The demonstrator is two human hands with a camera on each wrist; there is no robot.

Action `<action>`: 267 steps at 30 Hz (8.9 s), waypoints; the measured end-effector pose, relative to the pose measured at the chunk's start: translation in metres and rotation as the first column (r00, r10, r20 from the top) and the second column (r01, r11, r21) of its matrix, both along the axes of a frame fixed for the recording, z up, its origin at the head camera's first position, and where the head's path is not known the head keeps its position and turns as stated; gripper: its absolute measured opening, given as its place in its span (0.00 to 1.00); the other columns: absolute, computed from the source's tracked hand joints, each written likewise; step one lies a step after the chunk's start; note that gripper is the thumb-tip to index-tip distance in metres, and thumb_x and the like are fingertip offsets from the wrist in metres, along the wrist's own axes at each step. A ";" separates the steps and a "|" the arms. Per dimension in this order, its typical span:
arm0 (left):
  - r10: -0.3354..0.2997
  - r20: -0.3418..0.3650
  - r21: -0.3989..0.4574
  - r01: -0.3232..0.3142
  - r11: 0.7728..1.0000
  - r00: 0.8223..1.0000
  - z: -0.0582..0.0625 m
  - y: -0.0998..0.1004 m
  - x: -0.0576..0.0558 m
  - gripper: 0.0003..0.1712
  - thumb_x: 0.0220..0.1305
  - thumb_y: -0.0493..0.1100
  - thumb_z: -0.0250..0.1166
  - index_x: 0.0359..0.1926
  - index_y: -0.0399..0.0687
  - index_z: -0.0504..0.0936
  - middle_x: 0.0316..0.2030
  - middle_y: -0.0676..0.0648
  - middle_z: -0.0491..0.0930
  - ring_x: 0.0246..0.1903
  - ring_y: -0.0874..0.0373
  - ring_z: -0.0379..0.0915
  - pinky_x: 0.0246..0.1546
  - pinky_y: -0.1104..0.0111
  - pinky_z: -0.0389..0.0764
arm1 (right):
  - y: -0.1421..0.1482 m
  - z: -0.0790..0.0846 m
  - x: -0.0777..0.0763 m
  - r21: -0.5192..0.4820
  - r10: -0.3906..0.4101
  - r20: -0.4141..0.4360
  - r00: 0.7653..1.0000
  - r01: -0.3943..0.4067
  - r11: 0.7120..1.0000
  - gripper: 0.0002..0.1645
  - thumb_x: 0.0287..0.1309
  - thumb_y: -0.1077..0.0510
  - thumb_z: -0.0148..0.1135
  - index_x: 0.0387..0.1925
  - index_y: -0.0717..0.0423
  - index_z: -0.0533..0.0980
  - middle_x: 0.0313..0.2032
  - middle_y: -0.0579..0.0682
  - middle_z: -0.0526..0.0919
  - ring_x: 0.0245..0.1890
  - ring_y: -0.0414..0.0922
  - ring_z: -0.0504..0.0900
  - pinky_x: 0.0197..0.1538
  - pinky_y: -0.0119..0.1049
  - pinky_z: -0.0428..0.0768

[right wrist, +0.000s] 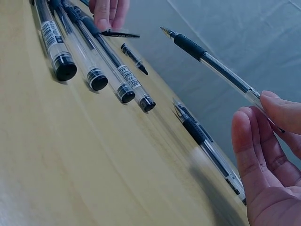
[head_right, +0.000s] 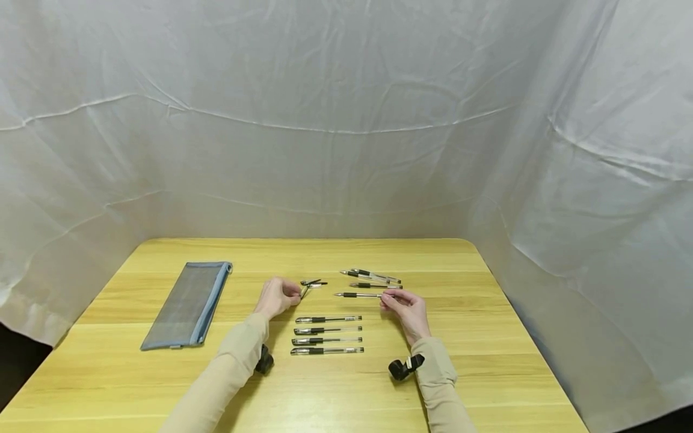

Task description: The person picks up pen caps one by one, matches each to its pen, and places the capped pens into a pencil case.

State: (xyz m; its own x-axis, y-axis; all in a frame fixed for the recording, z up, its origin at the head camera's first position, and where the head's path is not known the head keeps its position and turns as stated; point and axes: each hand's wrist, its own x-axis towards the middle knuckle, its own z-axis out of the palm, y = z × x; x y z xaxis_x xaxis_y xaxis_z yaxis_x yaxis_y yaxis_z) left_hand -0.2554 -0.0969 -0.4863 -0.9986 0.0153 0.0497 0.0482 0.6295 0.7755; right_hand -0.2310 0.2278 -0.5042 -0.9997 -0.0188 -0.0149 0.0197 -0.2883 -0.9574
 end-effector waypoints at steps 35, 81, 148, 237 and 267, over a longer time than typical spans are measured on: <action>0.072 0.073 0.264 -0.089 0.960 0.995 -0.002 -0.010 0.022 0.08 0.54 0.38 0.77 0.35 0.41 0.88 0.37 0.42 0.89 0.35 0.57 0.83 0.43 0.65 0.85 | -0.009 0.004 -0.004 -0.009 0.030 -0.007 1.000 -0.030 0.999 0.15 0.58 0.72 0.67 0.47 0.71 0.80 0.33 0.47 0.89 0.33 0.42 0.88 0.46 0.35 0.88; -0.136 0.122 0.668 0.020 0.744 0.983 -0.005 0.001 0.029 0.18 0.63 0.28 0.65 0.54 0.26 0.80 0.45 0.32 0.85 0.42 0.48 0.87 0.52 0.58 0.86 | -0.035 0.001 -0.014 0.017 0.096 0.006 0.995 -0.096 0.995 0.25 0.58 0.71 0.67 0.54 0.83 0.72 0.33 0.48 0.89 0.33 0.42 0.88 0.45 0.34 0.88; -0.076 0.098 0.734 -0.021 0.679 0.992 -0.004 0.004 0.033 0.17 0.58 0.26 0.69 0.49 0.22 0.81 0.37 0.35 0.89 0.33 0.55 0.88 0.48 0.55 0.87 | -0.045 0.004 -0.011 -0.007 0.149 -0.035 0.988 -0.149 0.989 0.15 0.56 0.74 0.66 0.28 0.50 0.85 0.28 0.47 0.90 0.27 0.40 0.87 0.38 0.33 0.88; -0.024 0.066 0.190 0.011 0.982 0.998 0.001 -0.003 0.030 0.06 0.57 0.34 0.73 0.38 0.41 0.89 0.41 0.41 0.88 0.32 0.58 0.83 0.30 0.69 0.84 | -0.041 0.002 -0.019 0.503 0.150 0.006 0.989 -0.132 0.854 0.14 0.55 0.72 0.69 0.44 0.76 0.81 0.36 0.66 0.89 0.28 0.39 0.86 0.37 0.30 0.87; -0.028 -0.005 0.041 0.028 0.999 1.000 0.001 0.001 0.034 0.04 0.54 0.32 0.75 0.32 0.42 0.91 0.36 0.44 0.90 0.37 0.53 0.83 0.51 0.54 0.82 | -0.044 0.003 -0.019 0.816 0.204 -0.106 0.973 -0.033 0.577 0.03 0.52 0.66 0.74 0.31 0.60 0.88 0.33 0.56 0.90 0.30 0.37 0.81 0.37 0.28 0.78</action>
State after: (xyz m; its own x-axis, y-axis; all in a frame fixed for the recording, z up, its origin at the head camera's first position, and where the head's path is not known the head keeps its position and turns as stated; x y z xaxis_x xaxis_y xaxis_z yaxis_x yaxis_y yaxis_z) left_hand -0.2213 -0.0958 -0.4854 -0.9976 0.0411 0.0551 0.0687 0.5951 0.8007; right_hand -0.2503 0.1838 -0.5013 -0.9757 -0.2033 0.0818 -0.1895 0.5947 -0.7813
